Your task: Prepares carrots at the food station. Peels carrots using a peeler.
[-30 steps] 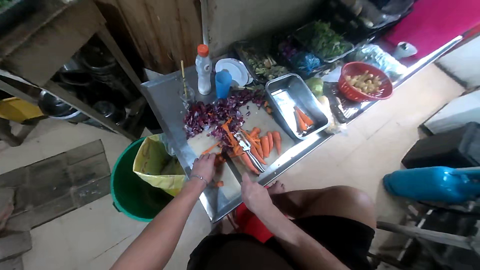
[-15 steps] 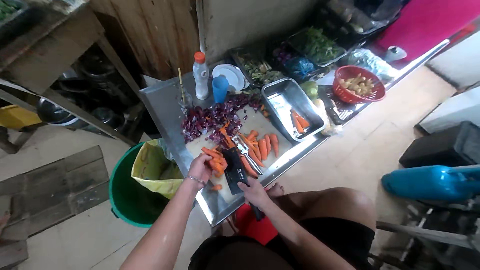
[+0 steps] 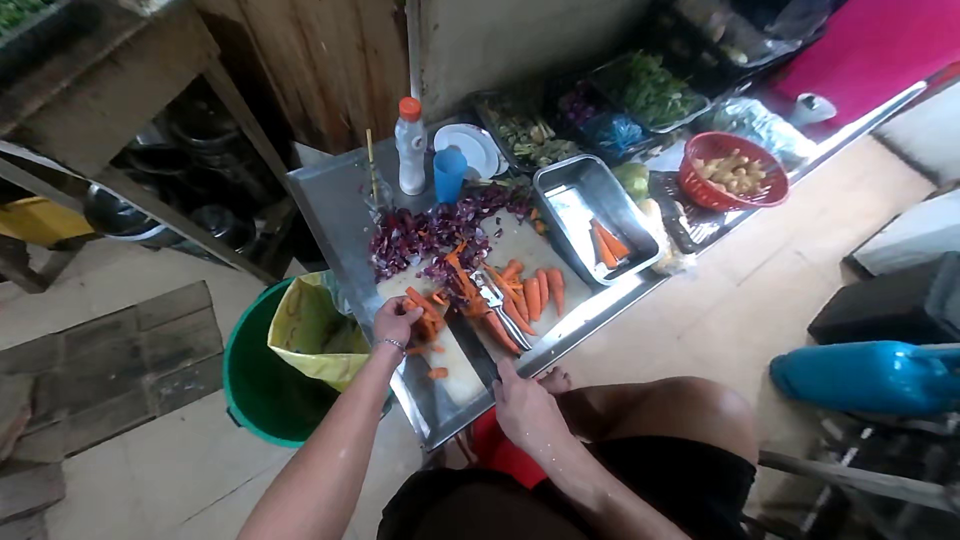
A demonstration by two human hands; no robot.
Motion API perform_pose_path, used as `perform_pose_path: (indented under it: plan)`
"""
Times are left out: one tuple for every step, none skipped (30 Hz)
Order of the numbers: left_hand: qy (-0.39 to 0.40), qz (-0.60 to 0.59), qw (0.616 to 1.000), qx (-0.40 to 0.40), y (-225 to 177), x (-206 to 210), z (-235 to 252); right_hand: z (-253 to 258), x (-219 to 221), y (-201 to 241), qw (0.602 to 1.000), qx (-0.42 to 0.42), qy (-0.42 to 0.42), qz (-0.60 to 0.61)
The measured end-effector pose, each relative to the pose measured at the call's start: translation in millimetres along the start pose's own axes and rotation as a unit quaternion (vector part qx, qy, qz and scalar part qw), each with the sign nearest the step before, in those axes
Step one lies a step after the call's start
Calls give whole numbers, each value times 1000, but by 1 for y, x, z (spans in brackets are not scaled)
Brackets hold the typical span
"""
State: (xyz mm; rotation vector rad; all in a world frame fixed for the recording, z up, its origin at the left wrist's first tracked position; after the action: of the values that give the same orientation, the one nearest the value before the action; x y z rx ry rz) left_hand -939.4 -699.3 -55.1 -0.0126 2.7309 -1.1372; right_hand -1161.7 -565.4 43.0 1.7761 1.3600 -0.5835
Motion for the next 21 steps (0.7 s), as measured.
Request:
perform_pose_path:
  plan:
    - [-7,13,1000,2,0,-1,2,-2,2,3,1000,-2,10,-11]
    - [-12,21,1000,2,0,-2,4,-3,3,6,1000,-4,14,-17]
    - [-14,25,1000,3,-1,-2,5,-3,4,8,1000,-5,13,-23]
    - [-14,26,1000,4,0,-2,6,-2,5,9,999,-7,14,-30]
    - [-15,22,1000,8,0,-3,7,0,6,10,999,-10,12,-33]
    - [-16,18,1000,12,0,-3,7,2,6,11,999,-15,10,-36]
    - [-16,14,1000,16,0,-3,6,3,7,12,999,-21,9,-38]
    - [-17,12,1000,18,-1,-3,5,4,7,13,999,-23,11,-41]
    - [-18,11,1000,17,-1,-3,5,5,7,13,999,-23,15,-42]
    - [-19,12,1000,14,-1,-3,4,6,6,13,999,-23,18,-45]
    - [-19,14,1000,13,-1,-2,5,7,5,13,998,-24,17,-51]
    - [-20,15,1000,15,0,-2,6,7,4,14,998,-27,15,-58]
    - [-22,20,999,16,0,-3,7,7,2,16,997,-31,15,-66]
    - [-24,28,999,17,0,-3,8,7,-1,18,997,-34,18,-72]
    - [-25,36,999,17,-1,-4,8,7,-4,20,996,-36,26,-77]
    - [-26,42,999,15,-1,-3,8,7,-9,24,995,-35,39,-82]
    - [-27,47,998,13,-1,-3,7,7,-13,28,994,-35,53,-89]
    - [-28,51,998,12,-1,-4,7,8,-16,33,993,-34,63,-93]
    - [-27,54,998,13,-1,-4,8,9,-19,37,992,-34,69,-97]
    - [-26,57,998,14,-1,-4,8,10,-20,40,992,-33,71,-100]
    - [-26,61,998,14,-1,-4,8,12,-20,42,992,-32,72,-103]
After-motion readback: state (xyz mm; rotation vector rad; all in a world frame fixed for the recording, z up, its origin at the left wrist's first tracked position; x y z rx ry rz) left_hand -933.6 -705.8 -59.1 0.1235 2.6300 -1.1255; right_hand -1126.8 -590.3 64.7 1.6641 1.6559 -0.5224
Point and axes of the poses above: each hand's wrist, its own z-axis towards the middle knuckle, its own x-axis out of the palm, y = z × x, the point moved 7 cm from there along z, towards the middle knuckle, and after that the axes turned 12 degrees about -x, right-handed, at the moved point
